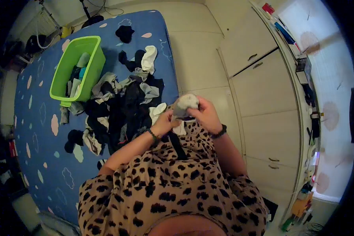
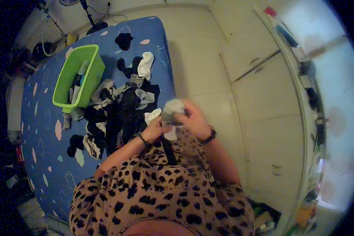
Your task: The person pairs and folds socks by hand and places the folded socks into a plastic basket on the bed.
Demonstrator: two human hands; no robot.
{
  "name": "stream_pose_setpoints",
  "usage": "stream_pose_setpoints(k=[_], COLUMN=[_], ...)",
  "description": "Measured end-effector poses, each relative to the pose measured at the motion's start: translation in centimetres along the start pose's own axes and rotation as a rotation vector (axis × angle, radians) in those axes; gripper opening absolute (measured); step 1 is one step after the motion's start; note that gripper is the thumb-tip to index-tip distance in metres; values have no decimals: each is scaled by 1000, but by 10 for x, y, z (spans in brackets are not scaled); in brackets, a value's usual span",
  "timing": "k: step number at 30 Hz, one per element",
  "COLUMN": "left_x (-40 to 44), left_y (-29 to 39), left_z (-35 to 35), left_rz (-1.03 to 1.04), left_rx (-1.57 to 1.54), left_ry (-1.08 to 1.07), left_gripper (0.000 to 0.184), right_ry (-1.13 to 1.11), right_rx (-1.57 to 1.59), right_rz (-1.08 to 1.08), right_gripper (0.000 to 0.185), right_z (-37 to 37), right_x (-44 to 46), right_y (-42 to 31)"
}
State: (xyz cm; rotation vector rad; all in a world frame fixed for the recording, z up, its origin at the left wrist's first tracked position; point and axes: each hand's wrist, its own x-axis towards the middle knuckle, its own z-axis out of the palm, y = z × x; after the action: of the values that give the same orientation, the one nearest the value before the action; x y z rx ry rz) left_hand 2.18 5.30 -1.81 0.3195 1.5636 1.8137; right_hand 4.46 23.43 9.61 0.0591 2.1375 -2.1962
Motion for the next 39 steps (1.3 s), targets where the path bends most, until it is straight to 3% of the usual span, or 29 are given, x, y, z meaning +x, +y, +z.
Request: stream_pose_setpoints(k=[1,3,4,6,13,15,19,21,22,24,25,26,28,29,31,32,33,35,37,39], left_x=[10,20,20,23,9,0,-28,-28,-29,-32,-33,-34,-36,-37,-39,-41,-44,-50,-58,-64], left_y=[-9,-10,2,14,16,14,34,25,26,28,31,34,38,39,36,34,31,28,41,40], left_z=[-7,-17,-21,-25,-11,-2,26,24,22,15,10,7,6,6,4,3,3,1,5,8], left_rz=[-39,-75,-104,-134,-126,-120,-177,-198,-184,-173,-174,-174,-148,-115,-75,-34,-39,18,5,127], left_rx=[-112,-227,-319,-551,-847,-1031,-892,-882,-898,-914,-834,-753,-575,-399,-267,-138,-141,162,222,449], left_ry=[47,95,163,235,249,135,200,223,202,181,95,10,36,60,37,14,14,-64,-82,-104], left_gripper=[12,10,8,7,3,4,13,14,12,11,8,6,5,6,6,7,7,11,11,12], right_ry=[-5,-218,-222,-277,-2,85,137,170,171,173,173,216,253,262,271,118,36,-121,-294,-386], right_rx=[-1,-428,-430,-772,-1178,-1214,-1043,-679,-678,-436,-435,-251,-57,-31,-4,-228,-145,16,-107,-146], right_rz=[2,-256,-256,-547,-617,-554,-520,-339,-339,-94,-93,187,470,270,71,18,45,120,139,228], right_gripper=[23,20,20,22,24,23,23,16,16,16,16,17,19,21,22,23,22,21,31,37], right_z=[1,1,4,9,13,13,19,26,28,29,28,25,23,20,21,9,11,15,9,10], right_x=[-8,-25,-30,-38,-55,-56,-53,-54,-57,-63,-67,-72,-78,-75,-73,-82,-78,-72,-71,-69], right_y=[-4,-13,-16,-21,2,14,38,45,50,60,63,64,95,139,138,132,118,88,96,93])
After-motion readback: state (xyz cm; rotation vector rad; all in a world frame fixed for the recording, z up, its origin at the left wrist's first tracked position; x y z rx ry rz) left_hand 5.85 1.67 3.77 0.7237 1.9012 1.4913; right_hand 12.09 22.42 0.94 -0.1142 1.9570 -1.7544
